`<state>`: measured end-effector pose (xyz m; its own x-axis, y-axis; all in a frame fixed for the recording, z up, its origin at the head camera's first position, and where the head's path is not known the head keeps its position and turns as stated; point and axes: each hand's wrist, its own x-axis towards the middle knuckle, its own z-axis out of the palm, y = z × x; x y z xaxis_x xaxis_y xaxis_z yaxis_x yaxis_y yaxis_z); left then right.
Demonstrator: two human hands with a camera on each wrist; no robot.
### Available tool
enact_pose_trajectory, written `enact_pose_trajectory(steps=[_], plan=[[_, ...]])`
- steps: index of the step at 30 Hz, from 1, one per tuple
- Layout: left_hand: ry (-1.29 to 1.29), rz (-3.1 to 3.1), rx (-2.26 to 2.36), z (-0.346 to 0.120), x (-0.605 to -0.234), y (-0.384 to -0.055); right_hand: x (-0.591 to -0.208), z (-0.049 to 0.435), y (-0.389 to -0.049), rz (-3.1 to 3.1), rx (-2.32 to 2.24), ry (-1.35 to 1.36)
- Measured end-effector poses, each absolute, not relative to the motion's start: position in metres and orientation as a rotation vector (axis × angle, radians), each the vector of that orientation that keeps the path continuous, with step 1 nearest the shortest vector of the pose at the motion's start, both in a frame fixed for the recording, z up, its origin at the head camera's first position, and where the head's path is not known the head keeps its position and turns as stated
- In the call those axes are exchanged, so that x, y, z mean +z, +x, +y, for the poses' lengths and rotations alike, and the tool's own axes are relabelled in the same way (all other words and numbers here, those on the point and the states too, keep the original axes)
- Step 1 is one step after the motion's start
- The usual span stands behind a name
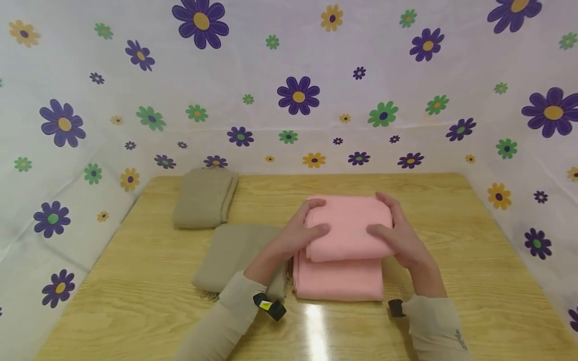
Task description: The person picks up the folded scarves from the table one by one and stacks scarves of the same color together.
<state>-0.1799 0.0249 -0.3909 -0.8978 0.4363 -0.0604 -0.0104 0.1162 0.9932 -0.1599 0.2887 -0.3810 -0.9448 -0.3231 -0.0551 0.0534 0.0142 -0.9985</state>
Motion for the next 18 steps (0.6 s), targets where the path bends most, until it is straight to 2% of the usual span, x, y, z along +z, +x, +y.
enact_pose_trajectory(steps=[18], plan=[[0.440,1.955,1.853,0.006,-0.389,-0.170,-0.387,0.303,-0.158,1.939,-1.838,-0.552]])
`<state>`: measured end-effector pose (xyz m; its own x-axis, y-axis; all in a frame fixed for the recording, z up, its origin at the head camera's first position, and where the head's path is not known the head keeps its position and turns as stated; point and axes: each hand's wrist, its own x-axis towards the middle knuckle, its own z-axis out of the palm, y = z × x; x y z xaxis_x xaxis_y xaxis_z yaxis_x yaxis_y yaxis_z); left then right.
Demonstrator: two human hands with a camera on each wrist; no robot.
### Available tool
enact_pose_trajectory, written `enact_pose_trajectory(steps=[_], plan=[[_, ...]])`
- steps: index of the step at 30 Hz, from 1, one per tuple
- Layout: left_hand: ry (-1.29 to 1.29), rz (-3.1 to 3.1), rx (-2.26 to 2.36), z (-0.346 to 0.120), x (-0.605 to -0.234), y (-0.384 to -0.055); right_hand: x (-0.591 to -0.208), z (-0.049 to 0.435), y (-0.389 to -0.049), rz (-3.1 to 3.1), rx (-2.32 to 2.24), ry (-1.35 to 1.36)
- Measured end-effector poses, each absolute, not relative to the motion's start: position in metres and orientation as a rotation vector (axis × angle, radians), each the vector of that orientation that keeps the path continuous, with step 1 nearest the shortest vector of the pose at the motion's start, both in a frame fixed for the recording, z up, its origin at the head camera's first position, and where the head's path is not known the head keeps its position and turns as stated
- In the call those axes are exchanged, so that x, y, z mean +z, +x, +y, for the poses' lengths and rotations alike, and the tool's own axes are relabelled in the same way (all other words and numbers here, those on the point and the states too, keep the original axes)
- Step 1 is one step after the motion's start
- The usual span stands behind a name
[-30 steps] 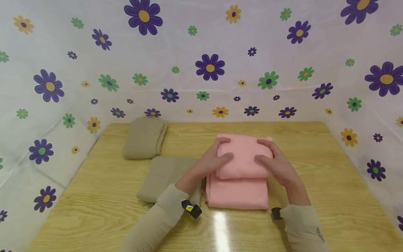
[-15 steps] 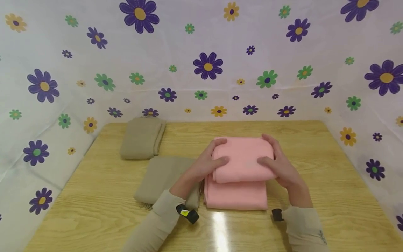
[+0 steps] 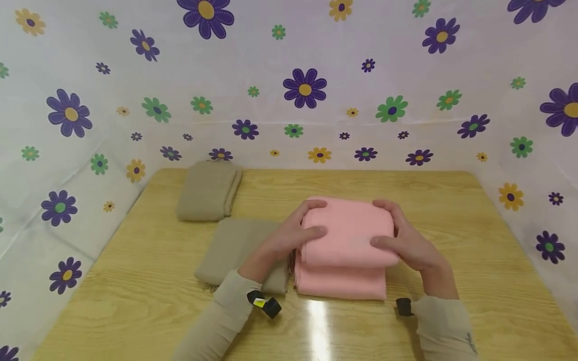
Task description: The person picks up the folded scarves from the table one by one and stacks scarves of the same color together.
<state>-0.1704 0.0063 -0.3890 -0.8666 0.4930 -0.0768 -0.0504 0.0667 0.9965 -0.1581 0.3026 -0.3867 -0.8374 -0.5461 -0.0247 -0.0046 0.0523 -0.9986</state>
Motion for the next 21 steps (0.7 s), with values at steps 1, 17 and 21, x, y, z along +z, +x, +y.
enact_pose_trajectory(steps=[1,17,21], plan=[[0.438,1.945,1.854,0.006,-0.389,-0.171,-0.387,0.303,-0.158,1.936,-1.830,-0.558],[0.477,1.898,1.829,0.007,-0.388,-0.167,-0.387,0.314,-0.156,1.927,-1.708,-0.739],[0.482,1.947,1.813,0.006,-0.387,-0.166,-0.386,0.317,-0.155,1.848,-1.711,-0.739]])
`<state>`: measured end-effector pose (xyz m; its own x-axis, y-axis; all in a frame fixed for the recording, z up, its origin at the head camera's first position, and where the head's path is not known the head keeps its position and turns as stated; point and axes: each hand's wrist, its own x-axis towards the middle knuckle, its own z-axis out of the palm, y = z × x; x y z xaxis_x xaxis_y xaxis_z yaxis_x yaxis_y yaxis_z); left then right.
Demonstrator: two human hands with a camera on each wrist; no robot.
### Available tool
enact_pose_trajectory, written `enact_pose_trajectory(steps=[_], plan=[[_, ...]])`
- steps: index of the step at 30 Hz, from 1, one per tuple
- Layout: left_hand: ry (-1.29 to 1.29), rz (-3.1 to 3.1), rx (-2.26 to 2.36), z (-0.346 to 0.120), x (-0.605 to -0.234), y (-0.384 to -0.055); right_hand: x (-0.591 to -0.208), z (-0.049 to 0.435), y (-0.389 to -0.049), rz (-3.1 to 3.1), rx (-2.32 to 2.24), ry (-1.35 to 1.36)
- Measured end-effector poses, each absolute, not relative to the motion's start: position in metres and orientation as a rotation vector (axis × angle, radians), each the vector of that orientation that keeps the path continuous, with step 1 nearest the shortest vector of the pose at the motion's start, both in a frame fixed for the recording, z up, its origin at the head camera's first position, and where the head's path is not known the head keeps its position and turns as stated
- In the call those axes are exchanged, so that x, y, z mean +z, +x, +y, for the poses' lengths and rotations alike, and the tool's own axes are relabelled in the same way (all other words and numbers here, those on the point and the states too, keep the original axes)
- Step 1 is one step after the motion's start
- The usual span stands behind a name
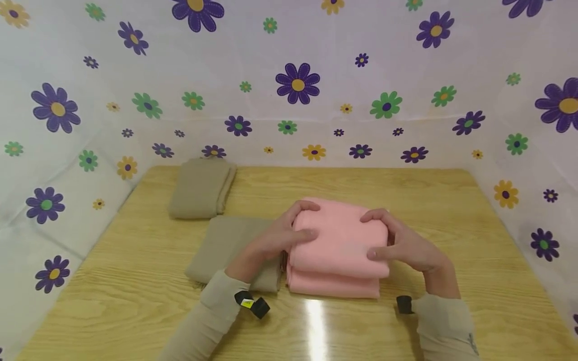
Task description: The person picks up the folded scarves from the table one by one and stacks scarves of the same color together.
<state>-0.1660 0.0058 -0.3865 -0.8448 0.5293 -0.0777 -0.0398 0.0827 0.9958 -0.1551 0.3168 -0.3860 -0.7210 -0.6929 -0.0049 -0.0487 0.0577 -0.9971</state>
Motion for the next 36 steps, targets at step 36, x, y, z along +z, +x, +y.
enact_pose_trajectory(steps=[36], plan=[[0.481,1.986,1.700,0.001,-0.384,-0.163,-0.393,0.317,-0.159,1.728,-1.641,-0.796]])
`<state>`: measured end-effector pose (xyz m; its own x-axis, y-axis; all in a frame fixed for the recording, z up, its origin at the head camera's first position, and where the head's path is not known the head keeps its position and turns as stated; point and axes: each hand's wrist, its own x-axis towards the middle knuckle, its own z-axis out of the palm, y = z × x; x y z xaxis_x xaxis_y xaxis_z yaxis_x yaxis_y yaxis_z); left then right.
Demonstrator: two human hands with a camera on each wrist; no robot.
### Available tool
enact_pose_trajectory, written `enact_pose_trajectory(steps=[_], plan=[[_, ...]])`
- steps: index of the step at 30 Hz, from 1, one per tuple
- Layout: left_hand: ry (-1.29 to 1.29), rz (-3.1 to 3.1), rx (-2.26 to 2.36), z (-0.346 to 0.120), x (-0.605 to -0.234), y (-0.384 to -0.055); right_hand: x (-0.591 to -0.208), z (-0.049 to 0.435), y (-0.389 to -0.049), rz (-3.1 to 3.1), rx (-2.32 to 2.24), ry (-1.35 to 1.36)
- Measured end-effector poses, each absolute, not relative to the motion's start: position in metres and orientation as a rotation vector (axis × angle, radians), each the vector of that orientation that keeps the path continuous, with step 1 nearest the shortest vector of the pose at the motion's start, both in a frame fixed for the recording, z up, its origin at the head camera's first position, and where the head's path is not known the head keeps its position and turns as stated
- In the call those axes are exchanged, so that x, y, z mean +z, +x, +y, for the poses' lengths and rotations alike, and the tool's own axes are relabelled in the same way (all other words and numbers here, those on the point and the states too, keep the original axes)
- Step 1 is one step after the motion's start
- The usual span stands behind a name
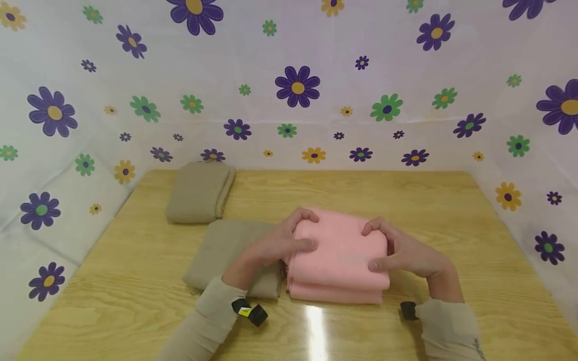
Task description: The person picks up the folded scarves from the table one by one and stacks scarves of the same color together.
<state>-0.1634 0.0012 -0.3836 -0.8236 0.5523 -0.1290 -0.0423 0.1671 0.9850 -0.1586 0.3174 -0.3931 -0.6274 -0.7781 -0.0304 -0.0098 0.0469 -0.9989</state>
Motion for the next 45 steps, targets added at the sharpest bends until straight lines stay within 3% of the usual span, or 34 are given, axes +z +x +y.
enact_pose_trajectory(steps=[26,37,45], plan=[[0.575,2.089,1.413,-0.001,-0.385,-0.159,-0.397,0.316,-0.158,1.773,-1.509,-0.692],[0.655,2.232,1.025,-0.001,-0.375,-0.149,-0.386,0.301,-0.153,2.121,-1.218,-0.578],[0.570,2.297,1.138,0.009,-0.389,-0.148,-0.394,0.298,-0.157,2.080,-1.291,-0.536]])
